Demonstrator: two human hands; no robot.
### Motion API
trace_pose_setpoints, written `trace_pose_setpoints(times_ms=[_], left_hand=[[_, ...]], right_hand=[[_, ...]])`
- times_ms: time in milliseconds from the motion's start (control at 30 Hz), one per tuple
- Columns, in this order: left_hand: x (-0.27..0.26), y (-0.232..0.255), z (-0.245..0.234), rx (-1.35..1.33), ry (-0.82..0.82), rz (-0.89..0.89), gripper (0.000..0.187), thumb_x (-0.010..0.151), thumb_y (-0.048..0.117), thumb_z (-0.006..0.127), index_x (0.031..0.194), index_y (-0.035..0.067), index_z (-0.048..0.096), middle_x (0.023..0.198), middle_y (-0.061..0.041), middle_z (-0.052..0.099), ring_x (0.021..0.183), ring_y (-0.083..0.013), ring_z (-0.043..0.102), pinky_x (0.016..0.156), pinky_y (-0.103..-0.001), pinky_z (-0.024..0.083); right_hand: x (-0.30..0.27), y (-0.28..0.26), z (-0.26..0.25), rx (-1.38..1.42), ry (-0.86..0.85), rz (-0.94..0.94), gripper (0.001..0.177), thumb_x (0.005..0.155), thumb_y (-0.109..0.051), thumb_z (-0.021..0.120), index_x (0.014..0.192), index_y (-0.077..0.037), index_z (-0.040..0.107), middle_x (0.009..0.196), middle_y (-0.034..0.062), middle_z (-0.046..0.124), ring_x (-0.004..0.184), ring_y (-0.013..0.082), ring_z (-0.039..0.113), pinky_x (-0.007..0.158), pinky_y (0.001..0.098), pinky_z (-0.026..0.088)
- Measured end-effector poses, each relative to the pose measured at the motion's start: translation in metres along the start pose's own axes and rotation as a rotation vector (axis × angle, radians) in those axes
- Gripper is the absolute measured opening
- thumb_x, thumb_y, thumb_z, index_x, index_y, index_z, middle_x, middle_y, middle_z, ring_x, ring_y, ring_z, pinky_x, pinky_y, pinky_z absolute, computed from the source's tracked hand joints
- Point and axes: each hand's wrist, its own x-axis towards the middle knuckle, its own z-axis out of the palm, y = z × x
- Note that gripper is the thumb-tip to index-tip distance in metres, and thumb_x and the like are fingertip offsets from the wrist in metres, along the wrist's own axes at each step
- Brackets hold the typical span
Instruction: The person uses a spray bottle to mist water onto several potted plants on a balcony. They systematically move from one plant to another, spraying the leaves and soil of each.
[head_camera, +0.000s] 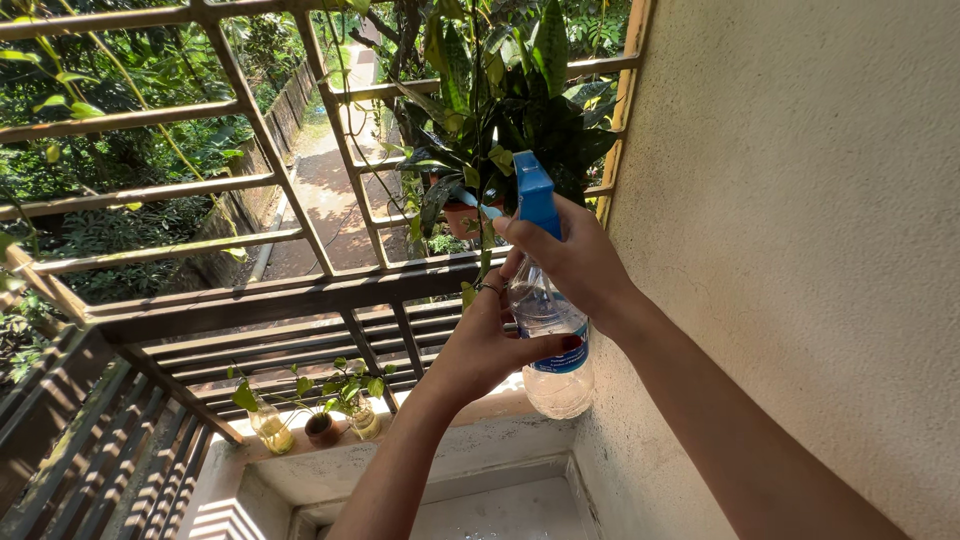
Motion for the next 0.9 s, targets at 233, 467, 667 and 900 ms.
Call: trace_pose_setpoints(times_ms=[233, 467, 667, 900], left_hand=[[-0.007, -0.005, -0.009, -0.026, 0.045, -0.005, 0.122, 0.071, 0.030, 0.087, 0.161, 0.003, 0.009, 0.124, -0.016, 0.070, 0.114, -0.0230, 0.072, 0.093, -0.039, 0.057], [-0.017, -0.006, -0.021, 0.031, 0.081, -0.075, 0.123, 0.070, 0.033, 0.087, 0.161, 0.005, 0.010, 0.124, -0.018, 0.070, 0.115, -0.0239, 0.071, 0.094, -0.039, 0.056], [-0.026, -0.006, -0.030, 0.021, 0.118, -0.042, 0.123, 0.069, 0.032, 0.088, 0.161, 0.005, 0.010, 0.128, -0.017, 0.067, 0.118, -0.0238, 0.069, 0.094, -0.040, 0.055], [-0.036, -0.008, -0.045, 0.020, 0.131, -0.061, 0.124, 0.069, 0.030, 0.087, 0.162, 0.005, 0.008, 0.126, -0.017, 0.068, 0.116, -0.0239, 0.071, 0.093, -0.039, 0.056]], right_hand=[[0.003, -0.003, 0.012, 0.032, -0.041, -0.035, 0.040, 0.081, -0.053, 0.073, 0.092, -0.015, 0.065, 0.065, 0.0007, 0.068, 0.059, 0.0068, 0.061, 0.058, 0.0260, 0.045], [0.006, -0.010, 0.029, 0.019, -0.078, -0.033, 0.047, 0.079, -0.052, 0.071, 0.104, -0.012, 0.072, 0.063, 0.0007, 0.068, 0.059, 0.0085, 0.062, 0.058, 0.0288, 0.045], [0.009, -0.011, 0.043, 0.039, -0.081, -0.097, 0.052, 0.078, -0.055, 0.071, 0.110, -0.014, 0.070, 0.070, 0.0002, 0.068, 0.068, 0.0075, 0.065, 0.065, 0.0259, 0.049], [0.010, -0.012, 0.060, -0.036, -0.008, -0.063, 0.046, 0.078, -0.055, 0.073, 0.093, -0.012, 0.066, 0.073, -0.0022, 0.060, 0.068, 0.0091, 0.059, 0.062, 0.0301, 0.048]])
